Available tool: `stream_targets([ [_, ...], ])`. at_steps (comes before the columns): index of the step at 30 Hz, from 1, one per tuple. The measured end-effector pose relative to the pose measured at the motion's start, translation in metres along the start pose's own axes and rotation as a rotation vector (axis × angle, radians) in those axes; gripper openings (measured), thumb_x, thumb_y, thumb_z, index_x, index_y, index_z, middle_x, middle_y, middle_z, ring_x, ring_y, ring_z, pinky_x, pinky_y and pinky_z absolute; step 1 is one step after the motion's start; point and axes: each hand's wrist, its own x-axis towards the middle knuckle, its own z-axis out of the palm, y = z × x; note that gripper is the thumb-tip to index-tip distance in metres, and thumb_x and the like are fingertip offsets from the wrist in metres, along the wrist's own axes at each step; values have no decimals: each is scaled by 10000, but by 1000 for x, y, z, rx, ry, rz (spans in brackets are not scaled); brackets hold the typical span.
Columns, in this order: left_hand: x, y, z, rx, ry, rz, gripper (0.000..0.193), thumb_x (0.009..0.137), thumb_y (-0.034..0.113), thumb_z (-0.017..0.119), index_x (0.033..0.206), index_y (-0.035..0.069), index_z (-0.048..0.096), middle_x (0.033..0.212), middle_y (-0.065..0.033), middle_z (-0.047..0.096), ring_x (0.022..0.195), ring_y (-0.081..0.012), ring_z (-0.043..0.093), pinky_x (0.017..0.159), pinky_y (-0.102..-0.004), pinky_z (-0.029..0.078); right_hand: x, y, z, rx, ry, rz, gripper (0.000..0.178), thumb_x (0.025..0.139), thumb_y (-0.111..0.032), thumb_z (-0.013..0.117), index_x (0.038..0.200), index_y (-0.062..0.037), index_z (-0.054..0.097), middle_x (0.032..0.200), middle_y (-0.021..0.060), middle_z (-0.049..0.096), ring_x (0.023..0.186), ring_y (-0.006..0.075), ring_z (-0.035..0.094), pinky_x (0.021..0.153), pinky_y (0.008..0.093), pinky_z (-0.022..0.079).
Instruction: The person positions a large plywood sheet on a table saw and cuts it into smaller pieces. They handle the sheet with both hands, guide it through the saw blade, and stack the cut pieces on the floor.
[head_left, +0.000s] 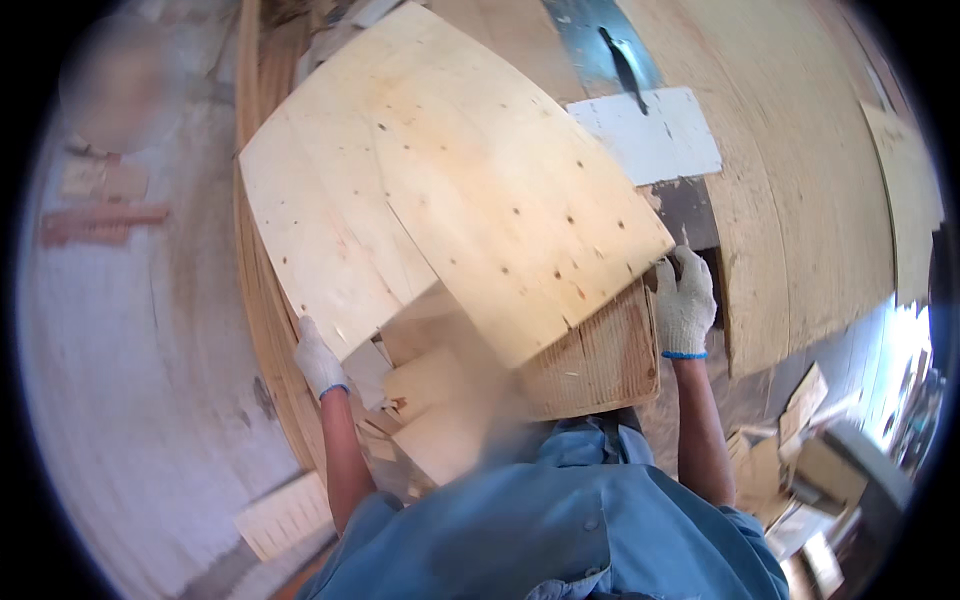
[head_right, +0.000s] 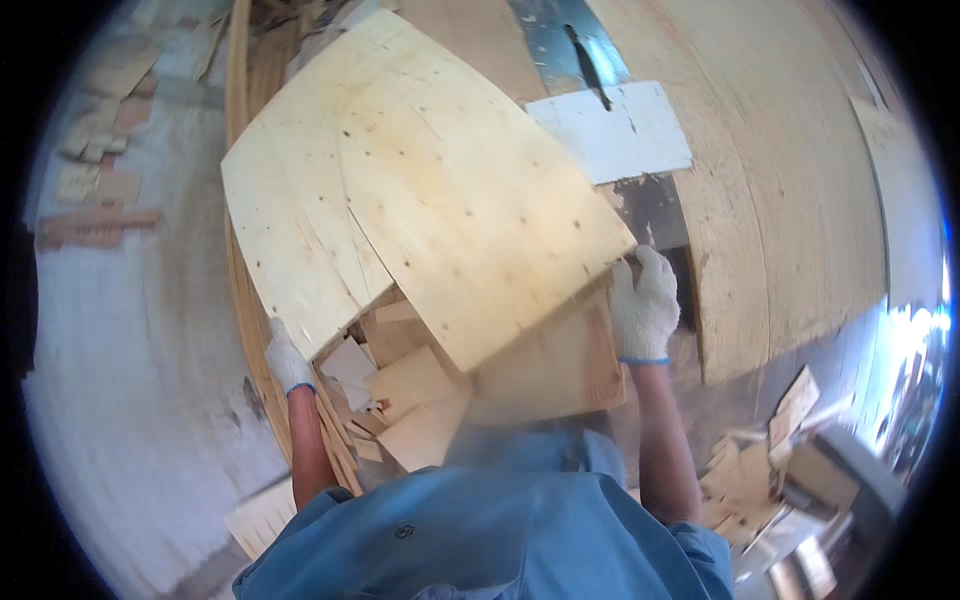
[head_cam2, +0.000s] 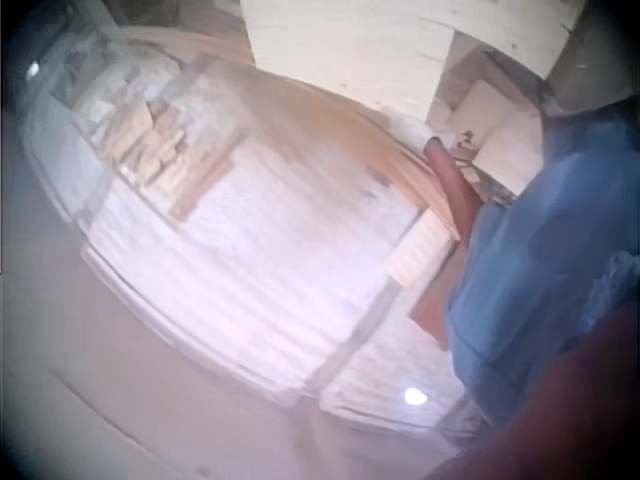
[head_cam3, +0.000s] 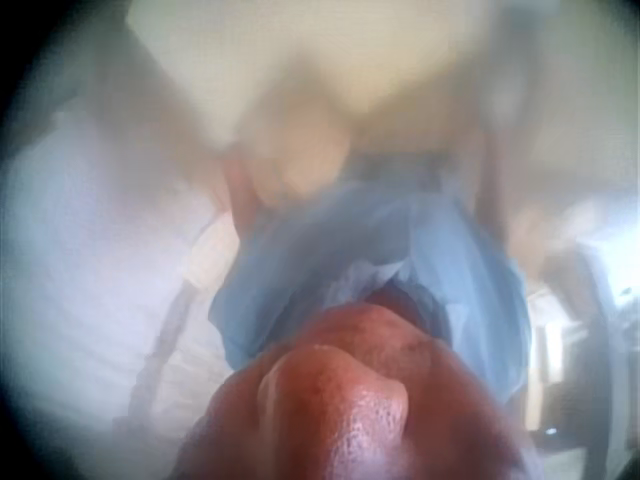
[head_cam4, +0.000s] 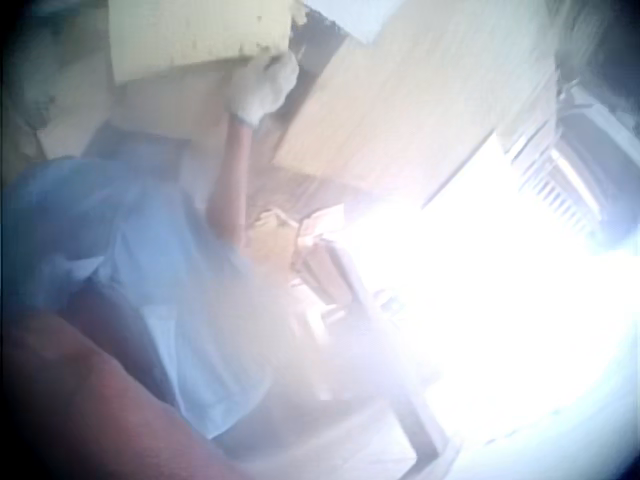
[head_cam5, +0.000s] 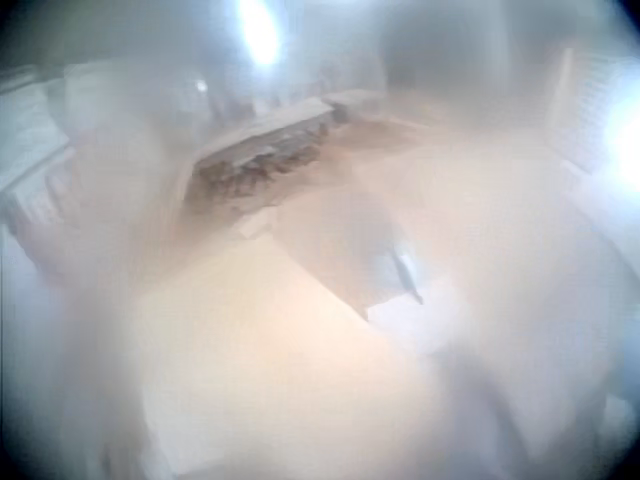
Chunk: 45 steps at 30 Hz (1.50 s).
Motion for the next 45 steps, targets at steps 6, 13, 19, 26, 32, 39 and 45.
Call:
stream_targets([
  [6,-97,-83,-76,179,155,-60,663,1004,509,467,1025,-121,673,957,-218,703,816,-292,651,780,-392,502,1,24,-3,74,-87,-101,344,931,-339,590,1147,-73,628,1125,153,661,1016,359,623,865,458,485],
  [13,-216,-144,-97,79,266,-37,672,1016,505,441,1000,-128,665,914,-208,690,795,-280,631,738,-404,494,2,77,-39,-102,-293,-102,530,991,-490,444,942,-22,688,921,265,659,911,451,634,762,498,484],
  [19,-312,-173,-95,-49,168,-235,602,998,512,486,1037,-58,677,840,-126,688,695,-226,646,632,-346,509,-9,149,-79,-77,-264,-152,531,991,-499,421,910,-48,689,924,260,663,914,458,627,781,510,480],
  [26,-445,-193,-47,-253,-222,-324,434,1021,428,484,832,79,660,626,-25,596,442,-124,534,395,-270,396,30,292,-147,59,-105,-35,519,984,-503,482,788,-41,617,567,101,523,532,199,537,518,365,447],
  [32,-535,-181,42,-180,-490,-156,418,1026,326,460,844,-12,624,708,-126,620,624,-224,619,583,-379,493,-63,304,-212,538,-204,338,451,996,-451,508,761,-74,580,560,3,486,418,92,426,393,266,348],
  [39,-542,-214,69,-240,-534,-98,383,1014,322,476,931,-11,645,725,-111,626,653,-217,639,601,-383,532,-167,330,-191,472,-412,379,376,979,-416,547,830,-73,580,597,18,541,436,132,517,403,285,413],
  [45,-532,-212,92,-988,-447,-615,401,961,294,608,1278,60,534,1201,-116,609,1112,-280,591,943,-484,510,-150,327,-218,418,-417,212,340,977,-366,575,834,-58,595,623,28,570,476,139,557,437,289,445],
])
